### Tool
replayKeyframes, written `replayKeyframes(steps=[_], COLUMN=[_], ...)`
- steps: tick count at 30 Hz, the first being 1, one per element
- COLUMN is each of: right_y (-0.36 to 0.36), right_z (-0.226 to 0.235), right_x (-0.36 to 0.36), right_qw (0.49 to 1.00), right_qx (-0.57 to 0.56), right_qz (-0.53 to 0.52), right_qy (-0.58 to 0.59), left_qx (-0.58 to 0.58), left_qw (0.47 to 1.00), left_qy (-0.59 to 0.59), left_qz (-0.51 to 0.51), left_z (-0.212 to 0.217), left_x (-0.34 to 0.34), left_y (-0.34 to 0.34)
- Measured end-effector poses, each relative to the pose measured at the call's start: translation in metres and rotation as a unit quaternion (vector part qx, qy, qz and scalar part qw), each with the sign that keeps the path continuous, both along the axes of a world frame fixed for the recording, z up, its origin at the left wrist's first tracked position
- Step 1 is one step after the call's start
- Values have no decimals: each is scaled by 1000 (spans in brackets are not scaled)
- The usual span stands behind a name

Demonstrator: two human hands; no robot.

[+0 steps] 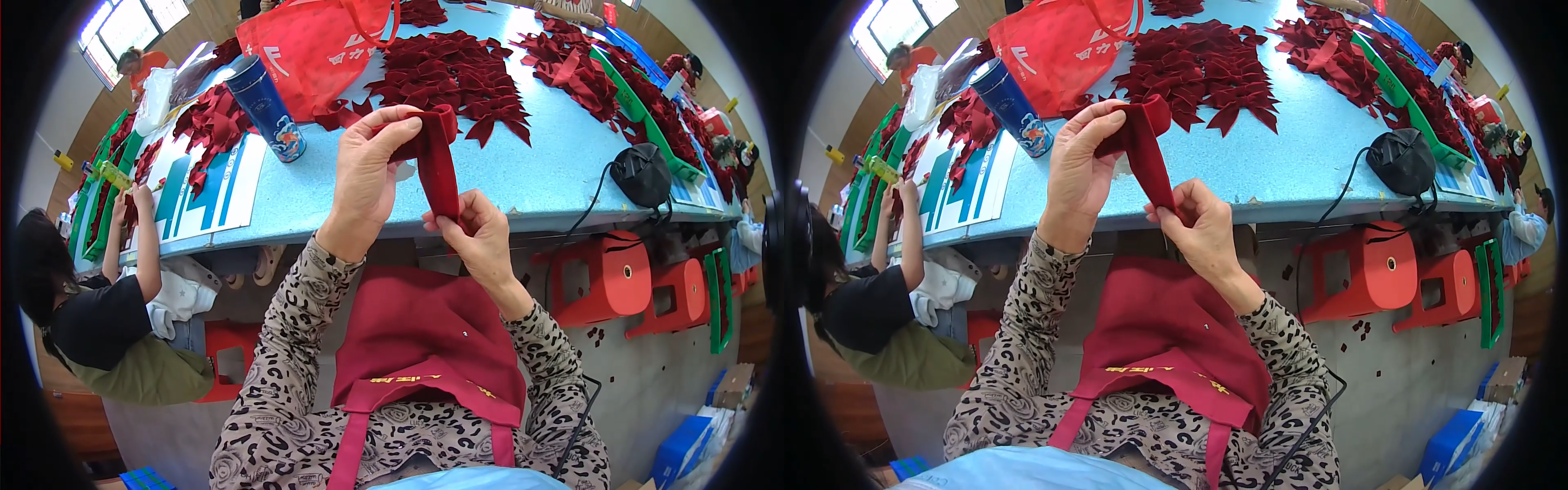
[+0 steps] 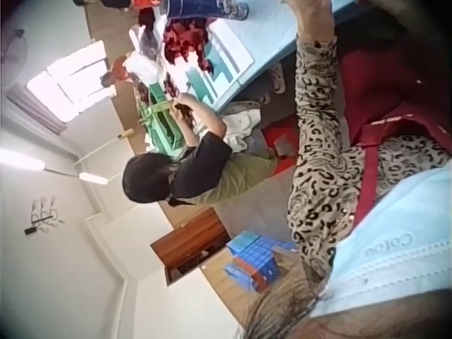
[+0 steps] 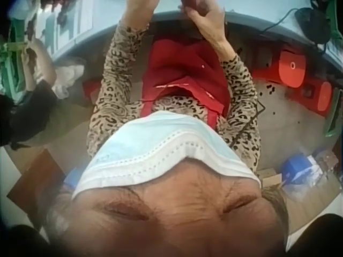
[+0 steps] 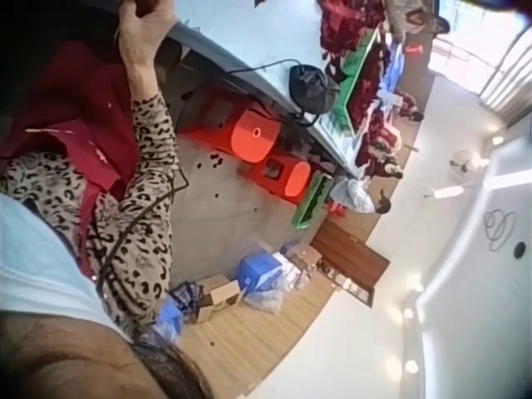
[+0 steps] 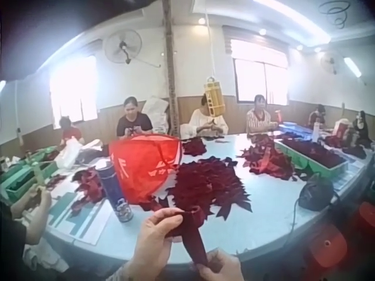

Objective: Folding and stacking small red fabric pieces into decorative shapes.

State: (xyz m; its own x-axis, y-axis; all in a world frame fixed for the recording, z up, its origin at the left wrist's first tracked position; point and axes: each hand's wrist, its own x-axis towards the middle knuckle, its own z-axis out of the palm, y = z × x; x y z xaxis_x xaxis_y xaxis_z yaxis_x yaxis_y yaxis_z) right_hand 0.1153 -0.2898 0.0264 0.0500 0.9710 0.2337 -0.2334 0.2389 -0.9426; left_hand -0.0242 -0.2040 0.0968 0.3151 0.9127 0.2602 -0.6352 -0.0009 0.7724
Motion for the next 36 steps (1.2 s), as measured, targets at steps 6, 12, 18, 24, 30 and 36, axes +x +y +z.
replayKeyframes(steps=[6,12,18,24,30,36], right_y=[-9,-9,-3,-6,-18,6], right_z=[-20,-30,-28,-34,-44,-23], right_x=[15,17,41,55,62,68], right_qw=[931,885,934,835,754,929], right_qx=[27,225,199,329,475,207], right_qz=[-64,-120,-129,-207,-128,-196], right_qy=[-357,-390,-268,-390,-435,-235], left_qx=[25,32,-7,-66,-79,-95], left_qw=[999,999,1000,997,997,995], left_qy=[4,0,-9,-20,2,15], left_qz=[20,13,-9,24,5,-40], left_z=[-10,-14,-17,-16,-18,-17], left_x=[1,6,23,31,31,28], left_y=[4,10,13,21,20,13])
